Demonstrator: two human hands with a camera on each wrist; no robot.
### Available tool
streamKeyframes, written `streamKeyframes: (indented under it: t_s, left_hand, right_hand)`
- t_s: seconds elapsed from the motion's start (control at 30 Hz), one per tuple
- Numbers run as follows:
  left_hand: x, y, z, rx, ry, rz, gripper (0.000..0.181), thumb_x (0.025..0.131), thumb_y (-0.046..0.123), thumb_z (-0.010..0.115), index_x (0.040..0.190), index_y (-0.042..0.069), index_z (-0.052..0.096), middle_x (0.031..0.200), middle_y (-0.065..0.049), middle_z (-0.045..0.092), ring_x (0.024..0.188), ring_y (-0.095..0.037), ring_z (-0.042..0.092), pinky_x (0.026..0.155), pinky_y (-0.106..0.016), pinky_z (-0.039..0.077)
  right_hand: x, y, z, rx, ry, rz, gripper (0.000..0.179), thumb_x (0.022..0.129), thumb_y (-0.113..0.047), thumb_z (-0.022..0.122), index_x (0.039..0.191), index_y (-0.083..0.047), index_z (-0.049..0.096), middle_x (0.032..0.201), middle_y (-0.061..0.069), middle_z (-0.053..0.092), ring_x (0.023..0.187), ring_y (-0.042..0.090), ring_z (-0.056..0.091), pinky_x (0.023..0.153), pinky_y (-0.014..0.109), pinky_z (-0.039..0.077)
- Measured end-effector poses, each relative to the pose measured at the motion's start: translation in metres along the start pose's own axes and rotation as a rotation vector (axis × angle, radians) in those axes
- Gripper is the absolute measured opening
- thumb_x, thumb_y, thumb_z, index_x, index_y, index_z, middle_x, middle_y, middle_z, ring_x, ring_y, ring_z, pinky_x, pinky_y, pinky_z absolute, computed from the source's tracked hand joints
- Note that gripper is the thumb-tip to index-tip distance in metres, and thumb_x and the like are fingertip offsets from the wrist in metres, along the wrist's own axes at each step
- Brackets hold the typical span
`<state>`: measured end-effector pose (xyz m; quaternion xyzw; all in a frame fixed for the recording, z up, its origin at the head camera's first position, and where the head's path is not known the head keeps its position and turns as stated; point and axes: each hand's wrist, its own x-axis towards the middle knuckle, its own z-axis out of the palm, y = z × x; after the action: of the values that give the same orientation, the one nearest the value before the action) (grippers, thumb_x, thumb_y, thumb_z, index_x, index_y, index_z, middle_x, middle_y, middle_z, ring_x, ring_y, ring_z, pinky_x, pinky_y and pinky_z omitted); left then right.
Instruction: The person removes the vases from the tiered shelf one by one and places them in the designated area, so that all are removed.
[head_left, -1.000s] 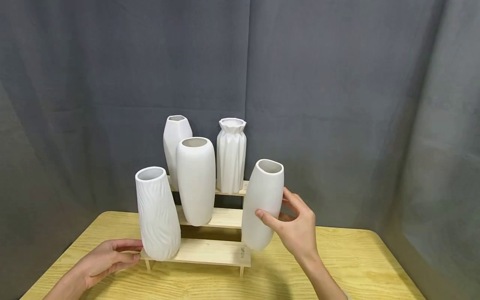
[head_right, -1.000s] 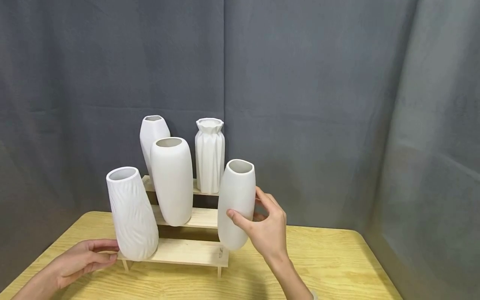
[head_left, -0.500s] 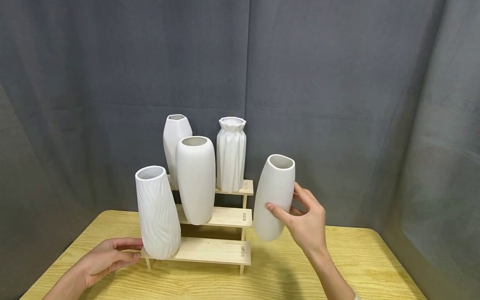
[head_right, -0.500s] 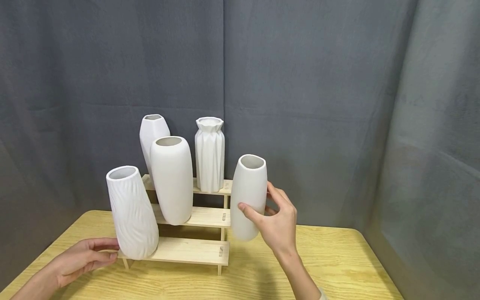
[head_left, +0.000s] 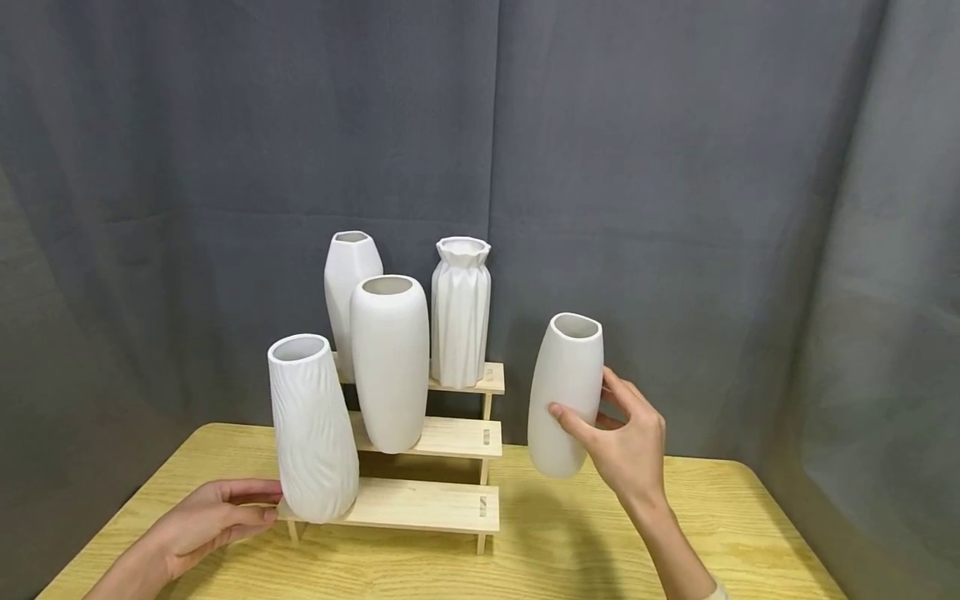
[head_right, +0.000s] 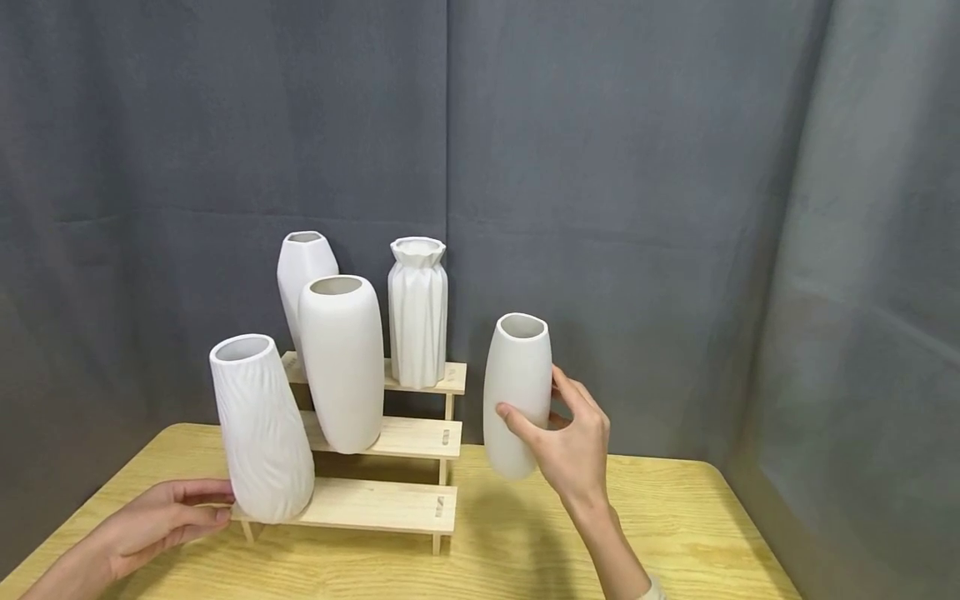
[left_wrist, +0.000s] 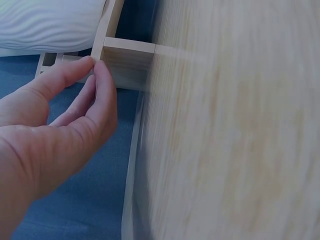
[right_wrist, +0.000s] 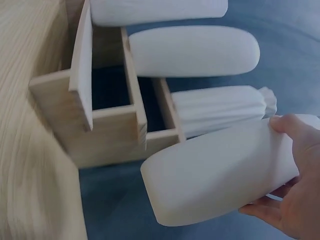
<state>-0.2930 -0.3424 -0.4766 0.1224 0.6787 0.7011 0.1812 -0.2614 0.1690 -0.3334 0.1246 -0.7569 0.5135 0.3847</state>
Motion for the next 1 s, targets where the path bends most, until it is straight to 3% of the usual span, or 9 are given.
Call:
streamKeyframes:
  t_s: [0.27,0.43,0.6,0.73,1.0]
  left_hand:
    - [-0.001,-0.003,0.0,-0.009,0.009,-0.015,0.04,0.096,-0.001,0.065,0.135,-0.011,0.058,0.125,-0.005,0.066,0.111,-0.018,0.063,0.094,-0.033,0.053]
    - [0.0,-0.002,0.001,0.003,0.017,-0.022,0.043,0.096,-0.001,0.065,0.136,-0.013,0.056,0.126,-0.006,0.065,0.11,-0.017,0.064,0.093,-0.034,0.053]
    - [0.0,0.0,0.003,0.01,0.021,-0.024,0.046,0.096,-0.001,0.065,0.137,-0.015,0.053,0.127,-0.007,0.064,0.111,-0.017,0.063,0.094,-0.034,0.053]
    - [-0.001,0.001,0.003,0.006,0.018,-0.022,0.044,0.096,-0.001,0.065,0.137,-0.014,0.054,0.127,-0.007,0.065,0.111,-0.017,0.063,0.094,-0.034,0.053]
    - [-0.001,0.001,0.001,-0.002,0.016,-0.011,0.042,0.096,-0.002,0.064,0.136,-0.013,0.056,0.126,-0.007,0.065,0.11,-0.017,0.064,0.093,-0.033,0.053]
  right_hand:
    - [0.002,0.019,-0.001,-0.039,0.01,0.004,0.063,0.071,-0.002,0.093,0.128,0.003,0.066,0.112,0.014,0.067,0.1,0.027,0.066,0.075,0.045,0.06]
    - [0.004,0.038,-0.005,-0.029,0.04,0.086,0.061,0.074,-0.003,0.092,0.129,0.002,0.065,0.114,0.013,0.065,0.098,0.02,0.065,0.076,0.034,0.06]
    - [0.009,0.078,-0.01,-0.02,0.089,0.148,0.063,0.075,-0.012,0.093,0.132,-0.005,0.066,0.116,0.009,0.066,0.097,0.019,0.065,0.074,0.021,0.057]
    - [0.012,0.104,-0.015,-0.052,0.124,0.143,0.065,0.073,-0.021,0.096,0.13,-0.01,0.068,0.117,0.005,0.067,0.099,0.02,0.065,0.073,0.019,0.056]
    - [0.018,0.122,-0.03,-0.148,0.193,0.165,0.068,0.071,-0.029,0.096,0.13,-0.009,0.068,0.116,0.004,0.067,0.1,0.019,0.064,0.073,0.017,0.054]
